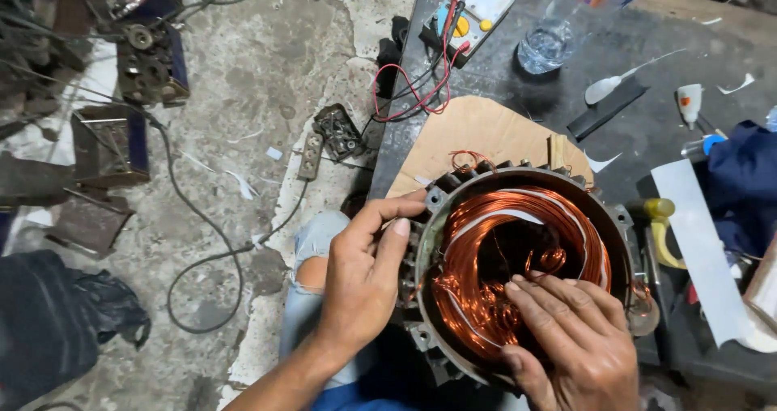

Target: Repairing an electric motor by organizing and securing the copper windings using insulation strips and tools.

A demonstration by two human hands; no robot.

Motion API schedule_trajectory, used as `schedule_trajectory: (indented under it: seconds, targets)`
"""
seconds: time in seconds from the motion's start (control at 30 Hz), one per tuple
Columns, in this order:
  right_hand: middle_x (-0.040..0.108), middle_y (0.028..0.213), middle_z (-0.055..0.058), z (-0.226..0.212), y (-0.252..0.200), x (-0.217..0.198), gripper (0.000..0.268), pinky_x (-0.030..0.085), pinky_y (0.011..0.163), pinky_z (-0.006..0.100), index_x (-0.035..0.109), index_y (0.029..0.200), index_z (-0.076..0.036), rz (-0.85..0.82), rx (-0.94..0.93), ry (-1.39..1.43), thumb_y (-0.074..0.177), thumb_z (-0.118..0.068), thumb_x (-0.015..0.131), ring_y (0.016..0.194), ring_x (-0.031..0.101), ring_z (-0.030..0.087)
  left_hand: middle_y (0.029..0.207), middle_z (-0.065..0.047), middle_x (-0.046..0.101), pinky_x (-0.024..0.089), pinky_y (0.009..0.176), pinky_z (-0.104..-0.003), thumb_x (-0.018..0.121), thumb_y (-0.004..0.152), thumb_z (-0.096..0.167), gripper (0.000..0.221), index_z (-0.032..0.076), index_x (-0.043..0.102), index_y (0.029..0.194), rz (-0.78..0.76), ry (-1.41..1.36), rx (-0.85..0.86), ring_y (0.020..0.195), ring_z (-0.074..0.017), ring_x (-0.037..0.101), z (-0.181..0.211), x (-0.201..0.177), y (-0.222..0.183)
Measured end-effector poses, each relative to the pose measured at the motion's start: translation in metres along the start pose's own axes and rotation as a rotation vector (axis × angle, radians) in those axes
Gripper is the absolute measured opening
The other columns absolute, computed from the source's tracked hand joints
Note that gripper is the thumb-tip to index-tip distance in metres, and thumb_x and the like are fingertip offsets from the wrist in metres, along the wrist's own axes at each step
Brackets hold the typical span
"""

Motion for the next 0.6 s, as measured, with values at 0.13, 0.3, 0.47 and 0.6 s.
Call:
schedule_trajectory:
  seconds: [0.13,0.3,0.47,0.6]
  targets:
    - [0.077,0.118,0.006,-0.012,0.01,-0.002,0.051,0.044,0.103,0.039,0.075,0.117,-0.008,-0.063,0.053,-0.024,0.098,-0.043,0.042,0.116,0.071,0.024,0.133,-0.016,0.072,0.048,0.112,-0.033,0.051,0.099,0.014,0.023,0.007,0.069,0.112,-0.145,-0.028,-0.016,0.129,-0.0232,0.067,0.003,-0.014,0.007]
    - [0.076,0.121,0.006,-0.014,0.009,0.001,0.056,0.044,0.104,0.041,0.073,0.119,-0.007,-0.087,0.071,-0.03,0.1,-0.044,0.036,0.117,0.072,0.025,0.131,-0.015,0.071,0.051,0.11,-0.038,0.059,0.094,0.006,0.017,0.006,0.067,0.109,-0.198,-0.021,0.12,0.126,-0.0278,0.068,0.0,-0.021,0.008]
    - [0.076,0.12,0.009,-0.015,0.007,0.003,0.052,0.044,0.107,0.042,0.072,0.12,-0.006,-0.081,0.063,-0.028,0.1,-0.04,0.039,0.116,0.072,0.026,0.13,-0.016,0.07,0.052,0.108,-0.039,0.057,0.097,0.008,0.015,0.006,0.067,0.108,-0.198,-0.008,0.217,0.125,-0.0291,0.068,-0.001,-0.027,0.005]
    - [0.076,0.118,0.01,-0.021,0.014,0.002,0.055,0.043,0.106,0.043,0.072,0.116,-0.003,-0.116,0.063,-0.057,0.102,-0.04,0.033,0.115,0.072,0.028,0.127,-0.018,0.071,0.054,0.107,-0.04,0.059,0.096,0.006,0.013,0.005,0.067,0.105,-0.203,-0.046,0.239,0.123,-0.03,0.069,-0.005,-0.029,0.006]
Point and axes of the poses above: each hand's wrist, its own y-axis towards the middle knuckle, its own x-axis out of the palm, z = x × y, the point moved 6 cm from there along y, towards the middle knuckle
